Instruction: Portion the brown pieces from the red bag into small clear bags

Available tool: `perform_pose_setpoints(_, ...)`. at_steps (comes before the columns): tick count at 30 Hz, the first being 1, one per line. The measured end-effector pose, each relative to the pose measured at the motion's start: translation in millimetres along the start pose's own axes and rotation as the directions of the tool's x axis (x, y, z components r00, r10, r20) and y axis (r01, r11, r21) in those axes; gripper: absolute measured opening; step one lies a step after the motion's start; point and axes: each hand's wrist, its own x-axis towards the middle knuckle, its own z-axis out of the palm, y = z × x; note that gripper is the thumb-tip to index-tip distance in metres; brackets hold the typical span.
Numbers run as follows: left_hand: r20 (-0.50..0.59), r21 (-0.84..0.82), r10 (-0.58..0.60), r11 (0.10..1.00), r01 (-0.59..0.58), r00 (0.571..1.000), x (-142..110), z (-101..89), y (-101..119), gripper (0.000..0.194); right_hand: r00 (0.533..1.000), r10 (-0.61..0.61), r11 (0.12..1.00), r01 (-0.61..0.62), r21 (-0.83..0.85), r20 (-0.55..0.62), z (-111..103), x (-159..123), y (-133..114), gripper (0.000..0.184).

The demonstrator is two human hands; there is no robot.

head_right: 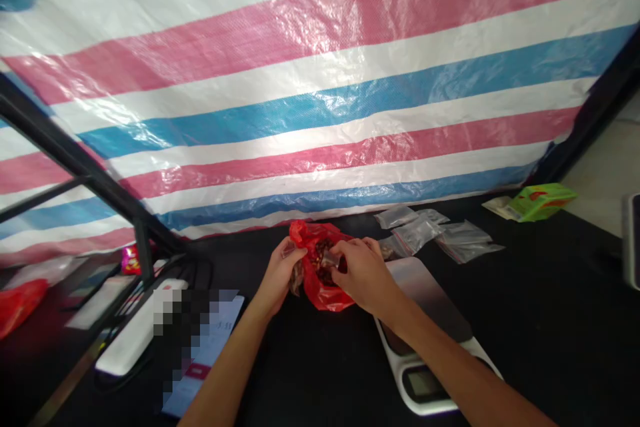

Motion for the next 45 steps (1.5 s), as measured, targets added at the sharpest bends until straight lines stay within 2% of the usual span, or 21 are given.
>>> perform_pose_setpoints(3, 0.044, 0.062, 0.024, 0.998, -0.026, 0.999, -1.6, 0.4, 2.6, 0.018, 0.999, -0.036, 0.999, 0.036, 0.006, 0.011, 3.6, 0.3, 4.6, 0.015)
perform_pose_setpoints(6, 0.091, 0.164, 0.058, 0.984, -0.073, 0.994, -1.3, 0.1, 2.9, 0.016, 0.998, -0.061, 0.998, 0.061, 0.002, 0.014, 6.1, 0.1, 8.5, 0.026)
perform_pose_setpoints(8, -0.02, 0.322, 0.2, 0.929, -0.183, 0.98, 0.2, -1.6, 2.4, 0.015, 0.998, -0.06, 0.998, 0.06, 0.007, -0.013, 5.7, 0.5, 9.5, 0.039)
perform_pose_setpoints(9, -0.109, 0.421, 0.318, 0.873, -0.246, 0.942, 0.9, -2.8, 2.5, 0.015, 0.998, -0.054, 0.998, 0.054, 0.014, -0.026, 4.7, 1.1, 9.5, 0.043)
perform_pose_setpoints(10, -0.188, 0.518, 0.45, 0.801, -0.301, 0.873, 1.5, -4.0, 3.0, 0.014, 0.998, -0.046, 0.999, 0.047, 0.025, -0.032, 3.2, 1.8, 9.2, 0.043)
perform_pose_setpoints(11, -0.234, 0.601, 0.571, 0.721, -0.344, 0.787, 1.6, -5.2, 4.1, 0.014, 0.999, -0.036, 0.998, 0.038, 0.041, -0.035, 1.4, 2.8, 8.8, 0.041)
perform_pose_setpoints(13, -0.23, 0.702, 0.732, 0.582, -0.411, 0.642, 0.6, -6.5, 7.2, 0.016, 0.999, -0.015, 0.995, 0.019, 0.094, -0.043, -3.0, 5.1, 7.8, 0.033)
perform_pose_setpoints(14, -0.206, 0.724, 0.775, 0.532, -0.44, 0.598, -0.8, -6.3, 8.8, 0.018, 0.999, -0.008, 0.99, 0.015, 0.138, -0.051, -5.2, 6.4, 7.3, 0.029)
perform_pose_setpoints(16, -0.171, 0.733, 0.816, 0.48, -0.483, 0.552, -5.0, -4.2, 11.6, 0.02, 0.998, 0.001, 0.965, 0.017, 0.26, -0.069, -9.5, 8.8, 6.3, 0.027)
perform_pose_setpoints(19, -0.153, 0.718, 0.839, 0.457, -0.525, 0.522, -13.8, 1.9, 13.8, 0.024, 0.994, 0.01, 0.895, 0.038, 0.444, -0.104, -15.5, 10.7, 3.8, 0.031)
perform_pose_setpoints(21, -0.094, 0.715, 0.834, 0.437, -0.546, 0.544, -20.2, 6.3, 15.3, 0.02, 0.988, 0.025, 0.861, 0.057, 0.505, -0.154, -20.5, 10.1, 0.1, 0.033)
perform_pose_setpoints(22, -0.057, 0.712, 0.817, 0.436, -0.55, 0.574, -23.2, 8.5, 16.4, 0.017, 0.983, 0.026, 0.852, 0.074, 0.518, -0.184, -23.5, 9.1, -2.6, 0.033)
perform_pose_setpoints(24, 0.012, 0.702, 0.747, 0.467, -0.537, 0.665, -28.1, 12.8, 18.9, 0.011, 0.971, 0.0, 0.845, 0.128, 0.519, -0.239, -30.1, 6.1, -9.4, 0.032)
perform_pose_setpoints(27, 0.063, 0.665, 0.56, 0.594, -0.454, 0.826, -32.0, 18.4, 20.7, 0.006, 0.954, -0.124, 0.853, 0.244, 0.462, -0.274, -38.1, 0.2, -19.7, 0.031)
perform_pose_setpoints(28, 0.076, 0.646, 0.493, 0.638, -0.419, 0.867, -32.4, 19.9, 20.2, 0.006, 0.948, -0.175, 0.858, 0.279, 0.431, -0.266, -39.2, -1.7, -22.1, 0.032)
perform_pose_setpoints(30, 0.1, 0.615, 0.389, 0.699, -0.364, 0.916, -32.2, 22.4, 17.5, 0.01, 0.932, -0.276, 0.878, 0.343, 0.333, -0.233, -38.7, -4.6, -24.0, 0.035)
perform_pose_setpoints(33, 0.118, 0.614, 0.312, 0.723, -0.316, 0.943, -31.8, 25.6, 11.6, 0.019, 0.901, -0.399, 0.895, 0.423, 0.142, -0.168, -33.8, -6.5, -21.0, 0.043)
perform_pose_setpoints(36, 0.127, 0.616, 0.283, 0.729, -0.299, 0.951, -32.8, 29.2, 6.9, 0.023, 0.879, -0.456, 0.88, 0.469, 0.077, -0.138, -30.4, -6.1, -16.1, 0.048)
perform_pose_setpoints(39, 0.135, 0.581, 0.272, 0.757, -0.298, 0.953, -34.3, 31.9, 4.7, 0.023, 0.877, -0.46, 0.877, 0.473, 0.082, -0.14, -31.6, -5.2, -14.2, 0.049)
perform_pose_setpoints(45, 0.108, 0.487, 0.264, 0.826, -0.283, 0.958, -32.1, 30.9, 5.0, 0.019, 0.907, -0.386, 0.91, 0.404, 0.09, -0.172, -37.8, -4.5, -14.3, 0.041)
